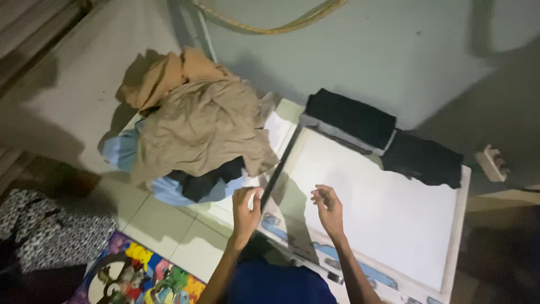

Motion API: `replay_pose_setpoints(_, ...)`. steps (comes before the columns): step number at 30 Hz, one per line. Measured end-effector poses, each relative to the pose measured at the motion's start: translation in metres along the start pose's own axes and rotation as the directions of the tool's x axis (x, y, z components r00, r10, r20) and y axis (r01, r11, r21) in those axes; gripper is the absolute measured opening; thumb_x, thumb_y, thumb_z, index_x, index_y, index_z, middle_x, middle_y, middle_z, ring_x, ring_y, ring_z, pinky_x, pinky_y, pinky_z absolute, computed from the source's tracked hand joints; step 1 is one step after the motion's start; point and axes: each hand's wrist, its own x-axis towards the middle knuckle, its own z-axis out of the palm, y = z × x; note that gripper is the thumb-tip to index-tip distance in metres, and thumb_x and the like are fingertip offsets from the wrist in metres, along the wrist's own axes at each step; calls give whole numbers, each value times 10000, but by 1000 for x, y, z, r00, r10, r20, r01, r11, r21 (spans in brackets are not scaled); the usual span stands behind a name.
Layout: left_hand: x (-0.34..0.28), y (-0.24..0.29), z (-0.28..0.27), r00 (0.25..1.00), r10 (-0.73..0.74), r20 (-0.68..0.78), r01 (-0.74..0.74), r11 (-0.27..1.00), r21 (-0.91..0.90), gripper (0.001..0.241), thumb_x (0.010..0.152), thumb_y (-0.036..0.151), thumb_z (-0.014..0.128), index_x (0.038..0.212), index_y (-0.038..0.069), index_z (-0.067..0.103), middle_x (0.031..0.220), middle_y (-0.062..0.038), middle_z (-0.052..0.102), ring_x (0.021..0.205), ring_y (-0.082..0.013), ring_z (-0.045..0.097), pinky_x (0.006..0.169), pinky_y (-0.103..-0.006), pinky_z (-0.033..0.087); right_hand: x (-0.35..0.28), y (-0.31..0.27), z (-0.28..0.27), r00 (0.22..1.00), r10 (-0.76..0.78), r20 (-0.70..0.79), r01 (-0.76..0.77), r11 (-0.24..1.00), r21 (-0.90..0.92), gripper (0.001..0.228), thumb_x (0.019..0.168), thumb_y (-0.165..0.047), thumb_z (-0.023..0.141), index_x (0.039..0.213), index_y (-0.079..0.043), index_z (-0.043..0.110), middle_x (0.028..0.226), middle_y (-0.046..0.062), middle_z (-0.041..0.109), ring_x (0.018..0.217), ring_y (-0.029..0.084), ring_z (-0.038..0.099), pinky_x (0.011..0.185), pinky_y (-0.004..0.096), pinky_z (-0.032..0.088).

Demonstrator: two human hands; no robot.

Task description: The person folds a pair of black pants and then a pair of beige pants on a white surface. The person smooths and aligns the garments before folding them into compact rectangles and placing them on a stack.

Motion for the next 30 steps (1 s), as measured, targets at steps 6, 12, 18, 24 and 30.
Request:
replay_pose_setpoints(6,43,-37,-51,999,40,-22,-34,969,244,215,906,96,700,1119,126,706,1200,-89,628,1155,-321,559,1004,-477,406,38,-16,72,998,-39,54,40,999,-26,188,1013,-134,628,1161,-29,674,1026,75,734,853,140,699,736,293,576)
replay_pose_setpoints(12,92,-83,-96,999,51,15,-51,840,540,383,854,217,741,1229,160,692,1430,-129,532,1309,-399,438,1030,-586,335,74,-34,141,985,-118,127,132,986,-103,141,997,-83,644,1109,-30,712,1064,54,743,780,145,635,684,292,535)
replay_pose_setpoints(18,128,-124,-128,991,-92,96,13,787,617,668,732,351,816,1356,166,662,1441,-127,524,1236,-404,445,931,-619,322,109,-67,210,882,-331,335,402,900,-170,393,896,-92,742,1284,-55,690,1294,145,602,1007,237,646,796,338,574)
replay_pose_setpoints(24,142,-152,-144,982,-6,191,-100,835,541,409,829,284,771,1206,136,716,1284,-56,623,1178,-311,549,960,-516,416,115,-98,249,774,-480,413,633,606,-482,627,726,-326,855,1320,-192,706,1354,135,517,1026,333,705,821,447,590)
replay_pose_setpoints(30,161,-159,-143,984,-4,176,-68,913,403,285,942,329,765,1108,100,734,1175,-62,641,1133,-316,573,994,-497,456,123,-99,262,871,-397,288,484,605,-632,249,899,-239,753,1143,-200,785,1157,114,707,904,319,739,726,433,588)
